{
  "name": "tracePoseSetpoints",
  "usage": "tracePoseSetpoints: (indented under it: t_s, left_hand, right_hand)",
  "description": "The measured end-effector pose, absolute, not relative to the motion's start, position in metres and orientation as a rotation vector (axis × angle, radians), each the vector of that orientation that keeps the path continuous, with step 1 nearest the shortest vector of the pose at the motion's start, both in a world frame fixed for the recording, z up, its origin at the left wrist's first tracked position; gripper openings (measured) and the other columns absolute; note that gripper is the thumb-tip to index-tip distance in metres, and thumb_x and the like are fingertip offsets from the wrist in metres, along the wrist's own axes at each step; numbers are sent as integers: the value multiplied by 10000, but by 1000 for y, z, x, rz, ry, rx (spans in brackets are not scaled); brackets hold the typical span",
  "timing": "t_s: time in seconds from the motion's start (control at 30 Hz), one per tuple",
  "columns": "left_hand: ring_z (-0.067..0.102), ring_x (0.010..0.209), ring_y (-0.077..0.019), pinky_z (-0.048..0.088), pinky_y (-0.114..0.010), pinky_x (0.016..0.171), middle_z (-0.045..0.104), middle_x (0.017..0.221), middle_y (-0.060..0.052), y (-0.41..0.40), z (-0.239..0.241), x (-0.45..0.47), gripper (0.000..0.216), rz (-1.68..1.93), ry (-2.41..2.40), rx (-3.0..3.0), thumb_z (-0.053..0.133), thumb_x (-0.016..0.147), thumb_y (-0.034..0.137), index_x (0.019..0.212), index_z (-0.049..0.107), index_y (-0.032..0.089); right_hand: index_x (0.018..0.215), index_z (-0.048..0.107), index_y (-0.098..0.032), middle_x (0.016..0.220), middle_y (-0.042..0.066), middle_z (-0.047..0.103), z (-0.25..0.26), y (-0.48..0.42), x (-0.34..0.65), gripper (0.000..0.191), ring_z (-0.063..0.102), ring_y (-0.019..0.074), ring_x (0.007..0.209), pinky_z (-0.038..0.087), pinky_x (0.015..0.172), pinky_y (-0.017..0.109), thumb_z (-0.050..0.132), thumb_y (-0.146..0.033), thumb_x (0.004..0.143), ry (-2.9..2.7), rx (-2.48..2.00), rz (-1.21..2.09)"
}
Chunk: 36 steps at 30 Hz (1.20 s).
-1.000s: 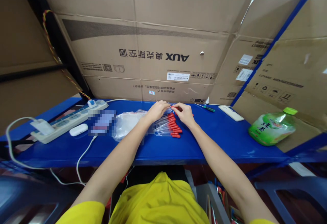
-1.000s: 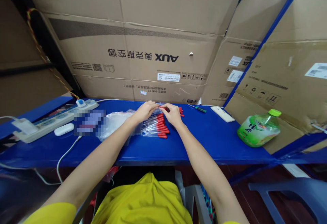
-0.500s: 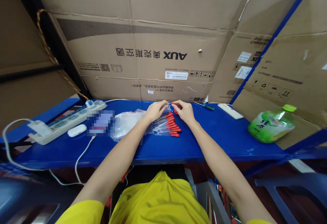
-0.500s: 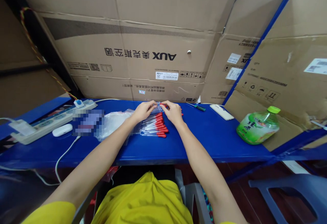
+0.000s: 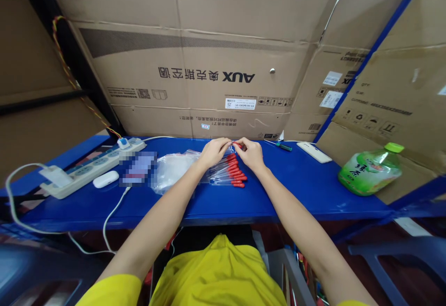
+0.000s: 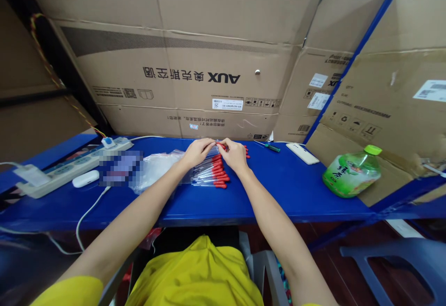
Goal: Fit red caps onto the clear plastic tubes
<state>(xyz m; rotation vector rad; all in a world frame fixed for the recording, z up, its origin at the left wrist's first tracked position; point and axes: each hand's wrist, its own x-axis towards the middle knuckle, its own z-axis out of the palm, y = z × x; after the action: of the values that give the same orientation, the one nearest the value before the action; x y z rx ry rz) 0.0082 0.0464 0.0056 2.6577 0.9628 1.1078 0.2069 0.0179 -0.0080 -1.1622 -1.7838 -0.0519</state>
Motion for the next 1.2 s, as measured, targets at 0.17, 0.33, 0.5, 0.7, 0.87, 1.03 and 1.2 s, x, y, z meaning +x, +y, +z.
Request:
tracePoseSetpoints:
  t_s: [0.17,0.33,0.5,0.7,0.87,1.03,1.2]
  left_hand:
    - [671,925,-216,484,-311,838,729,961,-89,49,6,8,423,1132,935,2657,385,1103,395,1026,740,179]
    - [645,873,-209,469,-309,802,704,918,-97,55,3,5,386,1139,836,2654,431,1092,367,1099,754,156]
    - [624,836,-196,451,-295,783,683,895,-94,57,3,3,399,1111,777,2673,426,1095,359,1110,759,140]
    - [607,822,-197,429,-288,752,659,866,-90,56,10,0,407,1064,729,2732,422,1097,373,1108,760,147]
    - [602,809,-194,415,-288,737,655,864,-87,54,10,-2,406,1044,753,2773,426,1096,383,1097,764,158]
    - [633,883,-208,419,-309,786,682,948,-96,52,7,0,387,1093,875,2761,436,1095,374,1177,752,168]
    - [640,958,-219,425,-325,824,689,989,-90,50,10,-1,397,1083,892,2744,430,1097,403,1175,753,186]
  right_hand:
    - [925,752,-216,717,24,736,-8,18,206,234,644,171,609,433,626,269,632,-411,971,-1767,-1163,-45]
    - [930,755,-212,728,23,741,-11,21,208,222,640,169,614,431,628,270,642,-399,973,-1785,-1105,-9]
    - [944,757,-209,724,24,737,-14,24,211,238,634,172,619,435,625,275,635,-411,979,-1807,-1054,53]
    - [946,760,-211,764,36,748,-16,25,214,254,639,184,647,451,635,287,637,-432,971,-1828,-1012,115]
    - [943,761,-207,767,38,738,-16,26,213,275,619,187,641,463,637,299,656,-462,946,-1803,-1001,234]
    - [969,742,-200,785,37,727,-13,27,209,322,630,189,679,483,642,301,712,-509,885,-1702,-958,469]
    - [861,747,-185,701,35,707,-8,25,208,416,589,170,590,475,574,303,814,-582,756,-1572,-935,705]
